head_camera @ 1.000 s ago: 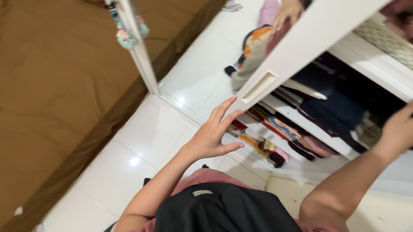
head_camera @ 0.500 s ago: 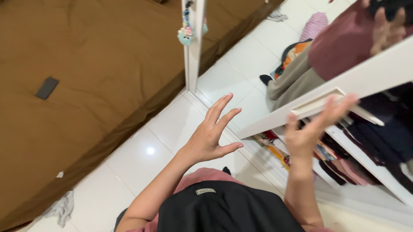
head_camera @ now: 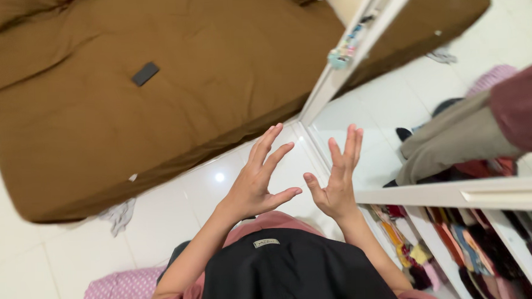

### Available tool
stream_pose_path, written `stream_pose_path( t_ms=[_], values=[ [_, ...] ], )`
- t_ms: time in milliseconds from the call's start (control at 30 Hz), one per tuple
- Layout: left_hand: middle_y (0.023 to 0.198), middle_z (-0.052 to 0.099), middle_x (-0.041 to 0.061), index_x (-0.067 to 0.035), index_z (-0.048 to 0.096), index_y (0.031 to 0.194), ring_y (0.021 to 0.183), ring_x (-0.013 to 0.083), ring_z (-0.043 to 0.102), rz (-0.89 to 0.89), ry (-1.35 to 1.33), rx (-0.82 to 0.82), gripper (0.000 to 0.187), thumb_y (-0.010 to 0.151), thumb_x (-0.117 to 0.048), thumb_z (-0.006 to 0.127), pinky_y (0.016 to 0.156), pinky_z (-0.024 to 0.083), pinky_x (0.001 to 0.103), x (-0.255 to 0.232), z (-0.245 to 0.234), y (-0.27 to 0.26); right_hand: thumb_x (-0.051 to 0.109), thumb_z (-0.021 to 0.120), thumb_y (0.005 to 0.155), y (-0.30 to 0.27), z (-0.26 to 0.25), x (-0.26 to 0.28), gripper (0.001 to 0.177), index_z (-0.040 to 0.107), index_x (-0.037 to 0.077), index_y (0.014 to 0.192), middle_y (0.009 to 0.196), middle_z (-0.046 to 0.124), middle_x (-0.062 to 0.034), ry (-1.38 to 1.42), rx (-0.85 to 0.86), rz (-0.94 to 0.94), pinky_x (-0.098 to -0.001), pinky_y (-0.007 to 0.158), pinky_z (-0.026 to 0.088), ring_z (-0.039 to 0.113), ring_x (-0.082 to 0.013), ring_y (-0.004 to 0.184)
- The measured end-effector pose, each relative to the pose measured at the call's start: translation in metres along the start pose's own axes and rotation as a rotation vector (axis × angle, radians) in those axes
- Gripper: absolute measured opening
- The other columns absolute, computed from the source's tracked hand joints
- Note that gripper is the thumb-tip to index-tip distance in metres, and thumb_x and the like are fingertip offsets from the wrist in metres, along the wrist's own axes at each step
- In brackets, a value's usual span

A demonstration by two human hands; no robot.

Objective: The person tidies a bed by removing and relocating several items, including a bolster pillow, clothes, a blanket, a yellow toy, a phone, and a tablet. They place the items on the floor or into a wardrobe, then smooth the brown bedsheet and arrange the remaining pillows.

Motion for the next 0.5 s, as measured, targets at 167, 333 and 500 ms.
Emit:
stream_pose_path(
  t_ms=[167, 333, 500],
  values=[
    [0.169, 0.026, 0.019, -0.013, 0.045, 0.153, 0.155, 0.0431, 0.031, -0.129, 0.004, -0.080, 0.087, 0.080, -0.033, 0.088, 0.115, 0.045, 0.052, 0.027, -0.031, -0.025, 0.034, 0.070, 0.100, 0.021, 0.051, 0.013, 0.076, 0.029, 0.014, 0.162, 0.172, 0.008, -0.0272, 0.086, 0.159, -0.077, -0.0658, 0.130, 0.014, 0.002, -0.0526, 0.161],
    [0.169, 0.026, 0.019, -0.014, 0.045, 0.153, 0.157, 0.0429, 0.030, -0.210, 0.003, -0.152, 0.085, 0.081, -0.030, 0.087, 0.116, 0.043, 0.052, 0.057, -0.049, -0.031, 0.034, 0.070, 0.100, 0.049, 0.094, 0.011, 0.071, 0.035, 0.013, 0.159, 0.171, 0.010, -0.0269, 0.157, 0.294, -0.144, -0.0656, 0.128, 0.016, 0.005, -0.0525, 0.160],
    [0.169, 0.026, 0.019, -0.014, 0.045, 0.154, 0.157, 0.0435, 0.028, -0.272, 0.045, -0.213, 0.085, 0.082, -0.030, 0.086, 0.119, 0.040, 0.054, 0.092, -0.076, -0.014, 0.034, 0.069, 0.099, 0.098, 0.134, 0.002, 0.069, 0.039, 0.012, 0.157, 0.171, 0.012, -0.0269, 0.212, 0.381, -0.200, -0.0649, 0.127, 0.017, 0.007, -0.0516, 0.159]
  ],
)
Point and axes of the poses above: each hand's wrist, its own y-axis towards the middle knuckle, its own z-axis out of the palm, x = y × z, the point moved 2 cm from there along y, towards the middle knuckle
